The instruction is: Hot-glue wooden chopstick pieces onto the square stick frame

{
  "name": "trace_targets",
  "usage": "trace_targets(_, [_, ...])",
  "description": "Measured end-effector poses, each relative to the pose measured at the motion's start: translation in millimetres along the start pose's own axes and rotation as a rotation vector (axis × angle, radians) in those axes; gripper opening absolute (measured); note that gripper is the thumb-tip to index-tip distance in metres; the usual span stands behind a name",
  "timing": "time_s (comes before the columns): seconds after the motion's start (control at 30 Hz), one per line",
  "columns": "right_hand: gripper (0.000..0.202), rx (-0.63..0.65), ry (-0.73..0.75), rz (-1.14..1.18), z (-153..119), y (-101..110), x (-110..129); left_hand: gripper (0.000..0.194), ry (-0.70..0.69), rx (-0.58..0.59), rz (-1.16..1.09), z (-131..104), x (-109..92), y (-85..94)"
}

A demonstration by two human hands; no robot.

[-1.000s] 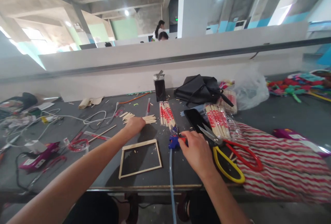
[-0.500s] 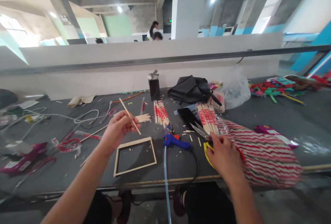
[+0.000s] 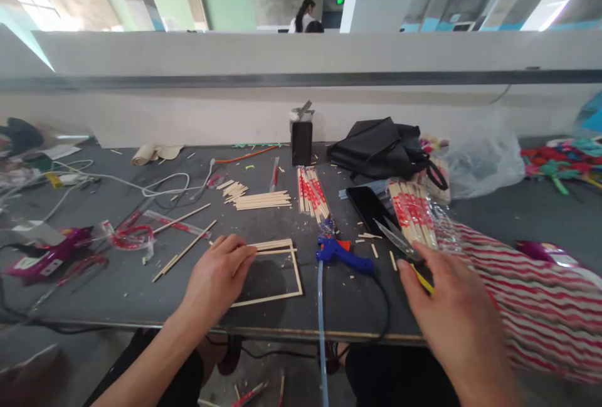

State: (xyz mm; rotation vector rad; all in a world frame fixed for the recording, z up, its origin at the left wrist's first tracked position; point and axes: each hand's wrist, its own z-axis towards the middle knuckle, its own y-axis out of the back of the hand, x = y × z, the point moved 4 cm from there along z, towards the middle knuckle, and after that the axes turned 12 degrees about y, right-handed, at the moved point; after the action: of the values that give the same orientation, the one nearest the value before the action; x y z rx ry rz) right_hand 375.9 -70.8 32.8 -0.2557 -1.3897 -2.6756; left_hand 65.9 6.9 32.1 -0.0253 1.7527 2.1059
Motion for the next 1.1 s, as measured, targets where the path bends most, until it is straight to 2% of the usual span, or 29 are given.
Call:
trace_targets(0.07, [0.031,0.038,0.082,0.133,13,-5,40,0.026,0.018,-0.003,-0.018,-4,5,-4.7])
trace_targets(0.17, [0.025,0.126,0.293,0.259,31,-26,94,0.025,0.000,0.009,-0.064,-3,11,-8.0])
trace_targets(0.27, [0.023,0.170,0.411,0.152,38,-52,119,0.024,0.004,-0.003,-0.096,1,14,-9.9])
trace_targets(0.43, [0.020,0.198,0.447,0.140,35,-74,120,0.022,0.006,-0.013,-0.108,2,15,-14.9])
trace_targets(0.63, [0.018,0.267,0.501,0.201,33,-79,124,0.021,0.011,-0.057,-0.163,1,14,-13.7])
trace_targets(0.8, [0.017,0.254,0.547,0.148,34,-83,127,0.019,-0.034,-0.034,-0.288,-2,14,-11.3])
trace_targets(0.87, [0.019,0.255,0.568,0.160,34,-86,126,0.014,-0.006,-0.022,-0.329,-3,23,-6.6])
trace_targets(1.0, [0.022,0.212,0.577,0.237,34,-92,121,0.029,0.198,-0.051,-0.371,-9,62,10.2])
trace_targets(1.07, [0.024,0.191,0.590,0.238,33,-94,120,0.023,0.322,-0.010,-0.340,-14,81,13.9])
trace_targets(1.1, [0.024,0.187,0.597,0.232,33,-95,120,0.019,0.364,0.047,-0.329,-16,88,12.8])
